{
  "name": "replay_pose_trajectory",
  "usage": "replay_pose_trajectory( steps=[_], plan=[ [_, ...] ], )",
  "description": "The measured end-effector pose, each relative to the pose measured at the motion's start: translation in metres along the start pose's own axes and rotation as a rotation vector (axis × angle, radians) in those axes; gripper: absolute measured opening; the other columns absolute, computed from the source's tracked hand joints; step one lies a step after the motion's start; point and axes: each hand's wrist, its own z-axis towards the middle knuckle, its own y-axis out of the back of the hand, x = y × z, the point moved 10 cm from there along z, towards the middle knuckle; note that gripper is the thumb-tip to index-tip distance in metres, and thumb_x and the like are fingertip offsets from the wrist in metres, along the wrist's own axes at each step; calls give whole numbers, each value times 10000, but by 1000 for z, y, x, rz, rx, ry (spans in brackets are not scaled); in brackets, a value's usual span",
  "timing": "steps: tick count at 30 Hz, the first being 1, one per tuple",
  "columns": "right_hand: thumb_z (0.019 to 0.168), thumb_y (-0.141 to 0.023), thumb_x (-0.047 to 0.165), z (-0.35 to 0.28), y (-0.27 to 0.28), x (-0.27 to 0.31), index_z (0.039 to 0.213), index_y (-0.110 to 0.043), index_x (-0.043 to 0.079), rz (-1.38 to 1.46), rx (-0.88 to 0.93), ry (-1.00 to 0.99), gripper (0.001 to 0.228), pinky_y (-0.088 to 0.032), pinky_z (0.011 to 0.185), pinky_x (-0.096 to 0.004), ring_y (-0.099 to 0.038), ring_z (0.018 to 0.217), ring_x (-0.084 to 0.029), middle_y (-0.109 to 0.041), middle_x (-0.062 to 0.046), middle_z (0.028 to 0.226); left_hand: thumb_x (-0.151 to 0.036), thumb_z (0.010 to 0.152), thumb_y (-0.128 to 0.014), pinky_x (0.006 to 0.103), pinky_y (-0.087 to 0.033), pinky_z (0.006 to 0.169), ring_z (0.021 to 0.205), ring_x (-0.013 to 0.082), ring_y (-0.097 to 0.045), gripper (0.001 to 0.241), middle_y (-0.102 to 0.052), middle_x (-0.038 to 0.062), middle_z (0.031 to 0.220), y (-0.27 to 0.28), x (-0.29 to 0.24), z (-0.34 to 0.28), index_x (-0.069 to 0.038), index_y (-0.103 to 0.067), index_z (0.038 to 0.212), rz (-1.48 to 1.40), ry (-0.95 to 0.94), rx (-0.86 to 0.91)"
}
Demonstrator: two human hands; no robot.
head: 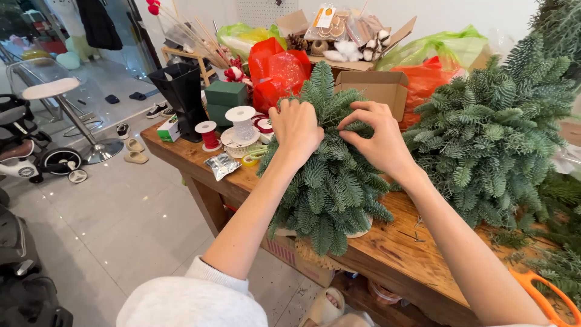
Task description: The person arranges artificial pine branches into a small tree structure on a wooden table. They use orange-handled shears to trim branches and then insert them into the base, adjusting the foliage by hand to shape the arrangement.
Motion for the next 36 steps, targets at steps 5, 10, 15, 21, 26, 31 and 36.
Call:
replay_pose_trajectory(
  steps=[5, 10, 15, 21, 26, 31, 36],
  plan=[
    [897, -733, 122, 3, -3, 1, 1090, -709, 143, -5, -8, -8, 195, -424, 1015, -573, -441, 1342, -392, -580, -172, 1305, -176, 747, -753, 493, -317, 895, 1126, 310, -513, 280, -649, 190, 1142, 4, -12, -1, -58, -693, 994, 32, 6, 56],
    [917, -721, 129, 8, -7, -2, 1157, -675, 150, -9, -8, -7, 246, -425, 1010, -560, -429, 1347, -370, -575, -157, 1304, -137, 748, -754, 479, -309, 889, 1115, 302, -503, 252, -645, 195, 1135, 11, -18, -4, -57, -702, 981, 28, 12, 58],
    [905, -752, 224, 13, -16, -13, 1247, -612, 164, -114, -1, 16, 375, -403, 1028, -508, -456, 1286, -300, -608, -83, 1241, -181, 717, -831, 492, -340, 873, 1120, 326, -543, 244, -676, 166, 1071, -2, -14, 7, -120, -732, 932, 43, -18, 62],
    [944, -735, 352, 2, 0, -5, 1282, -622, 64, -279, -16, 24, 458, -396, 972, -482, -507, 1096, -301, -643, -152, 1092, -196, 680, -897, 453, -548, 896, 1048, 335, -669, 592, -679, 162, 1035, 45, 33, -16, -105, -689, 1227, -582, 77, 80],
    [931, -713, 251, 10, -12, 12, 1320, -602, 162, -205, -4, 26, 414, -445, 932, -444, -574, 1079, -289, -659, -104, 1069, -20, 708, -807, 316, -606, 762, 859, 201, -732, 599, -704, 160, 979, 51, 32, -27, -82, -622, 1275, -974, 18, 89],
    [926, -709, 355, -37, 42, -6, 1369, -544, 157, -148, -42, -78, 513, -537, 865, -419, -624, 1118, -363, -640, -162, 1086, 40, 734, -761, 326, -627, 685, 778, 222, -728, 538, -704, 185, 921, 67, 38, -35, -40, -634, 1250, -1074, -62, -35],
    [895, -618, 216, -187, 113, -114, 945, -701, 40, -475, 87, -360, 200, -535, 799, -539, -707, 868, -452, -735, -255, 849, -45, 799, -773, 382, -592, 757, 831, 244, -704, 457, -706, 199, 942, 60, 68, -36, -24, -656, 1240, -1169, -171, 4]
  ],
)
